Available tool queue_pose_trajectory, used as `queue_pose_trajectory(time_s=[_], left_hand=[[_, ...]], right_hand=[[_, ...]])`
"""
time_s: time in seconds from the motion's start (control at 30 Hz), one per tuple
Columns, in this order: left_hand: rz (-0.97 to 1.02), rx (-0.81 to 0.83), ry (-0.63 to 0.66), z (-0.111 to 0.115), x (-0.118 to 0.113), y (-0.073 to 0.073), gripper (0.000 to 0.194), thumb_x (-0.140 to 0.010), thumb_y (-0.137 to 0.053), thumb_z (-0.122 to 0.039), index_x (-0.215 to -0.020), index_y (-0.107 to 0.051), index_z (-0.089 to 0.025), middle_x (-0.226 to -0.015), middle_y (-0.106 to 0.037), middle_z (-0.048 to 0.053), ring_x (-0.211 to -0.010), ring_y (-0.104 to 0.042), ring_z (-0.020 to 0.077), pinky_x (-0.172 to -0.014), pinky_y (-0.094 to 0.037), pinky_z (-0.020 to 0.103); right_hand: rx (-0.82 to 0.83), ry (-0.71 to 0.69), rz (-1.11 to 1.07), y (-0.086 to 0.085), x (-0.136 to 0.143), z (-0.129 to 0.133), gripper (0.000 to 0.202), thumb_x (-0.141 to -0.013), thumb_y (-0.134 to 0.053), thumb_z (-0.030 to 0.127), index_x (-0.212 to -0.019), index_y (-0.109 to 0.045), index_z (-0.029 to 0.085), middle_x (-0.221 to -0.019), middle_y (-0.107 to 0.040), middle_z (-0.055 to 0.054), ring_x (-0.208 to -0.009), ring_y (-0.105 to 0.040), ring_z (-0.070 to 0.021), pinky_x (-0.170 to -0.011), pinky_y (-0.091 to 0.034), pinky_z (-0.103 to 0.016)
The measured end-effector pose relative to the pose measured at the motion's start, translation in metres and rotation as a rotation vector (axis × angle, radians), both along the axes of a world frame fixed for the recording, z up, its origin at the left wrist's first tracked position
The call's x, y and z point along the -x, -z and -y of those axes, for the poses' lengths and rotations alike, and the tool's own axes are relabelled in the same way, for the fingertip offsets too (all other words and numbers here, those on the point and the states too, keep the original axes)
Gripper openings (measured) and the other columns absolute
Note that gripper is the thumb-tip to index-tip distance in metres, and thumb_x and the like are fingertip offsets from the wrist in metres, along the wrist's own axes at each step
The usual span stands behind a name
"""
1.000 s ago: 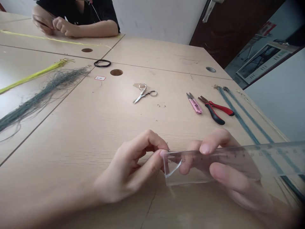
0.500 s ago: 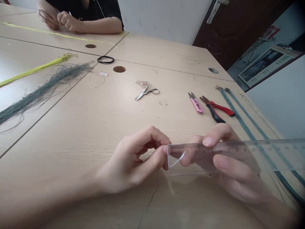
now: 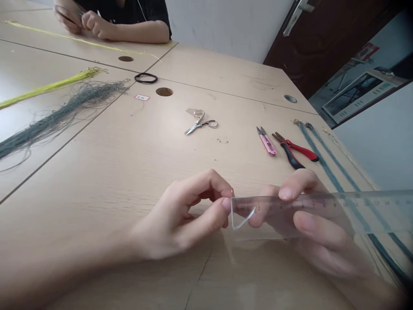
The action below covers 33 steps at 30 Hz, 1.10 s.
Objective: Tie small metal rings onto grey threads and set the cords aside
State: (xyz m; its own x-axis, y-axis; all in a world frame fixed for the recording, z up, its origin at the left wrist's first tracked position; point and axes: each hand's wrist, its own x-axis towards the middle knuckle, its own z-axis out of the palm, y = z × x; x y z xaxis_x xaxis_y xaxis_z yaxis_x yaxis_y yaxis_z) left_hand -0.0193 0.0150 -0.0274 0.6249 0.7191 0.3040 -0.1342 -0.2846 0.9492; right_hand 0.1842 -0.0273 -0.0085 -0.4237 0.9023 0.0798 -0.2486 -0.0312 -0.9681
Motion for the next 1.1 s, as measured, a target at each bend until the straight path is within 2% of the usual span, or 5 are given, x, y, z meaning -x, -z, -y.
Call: queue_pose_trajectory(time_s=[0.53,1.1], left_hand=[[-0.046,-0.002,0.024,-0.0029,0.0006,-0.0068,0.010,-0.087,-0.042,-0.015,-0.080,-0.048,-0.016,-0.069,-0.050,0.000,-0.063,-0.045,0.0099,-0.059,-0.039,0.023],[-0.048,-0.011,0.005,-0.0010,0.0017,-0.0038,0.010,-0.088,-0.041,-0.020,-0.079,-0.047,-0.017,-0.066,-0.051,0.002,-0.058,-0.047,0.0111,-0.051,-0.038,0.023]], right_hand=[[0.030,0.005,0.036,-0.0045,0.0003,-0.0014,0.009,-0.088,-0.048,0.029,-0.096,-0.052,0.032,-0.087,-0.069,-0.002,-0.110,-0.057,-0.0263,-0.088,-0.049,-0.043],[0.035,-0.032,0.048,-0.0032,-0.0028,-0.0012,0.011,-0.090,-0.044,0.030,-0.099,-0.050,0.033,-0.089,-0.068,-0.002,-0.115,-0.053,-0.0260,-0.092,-0.046,-0.042]])
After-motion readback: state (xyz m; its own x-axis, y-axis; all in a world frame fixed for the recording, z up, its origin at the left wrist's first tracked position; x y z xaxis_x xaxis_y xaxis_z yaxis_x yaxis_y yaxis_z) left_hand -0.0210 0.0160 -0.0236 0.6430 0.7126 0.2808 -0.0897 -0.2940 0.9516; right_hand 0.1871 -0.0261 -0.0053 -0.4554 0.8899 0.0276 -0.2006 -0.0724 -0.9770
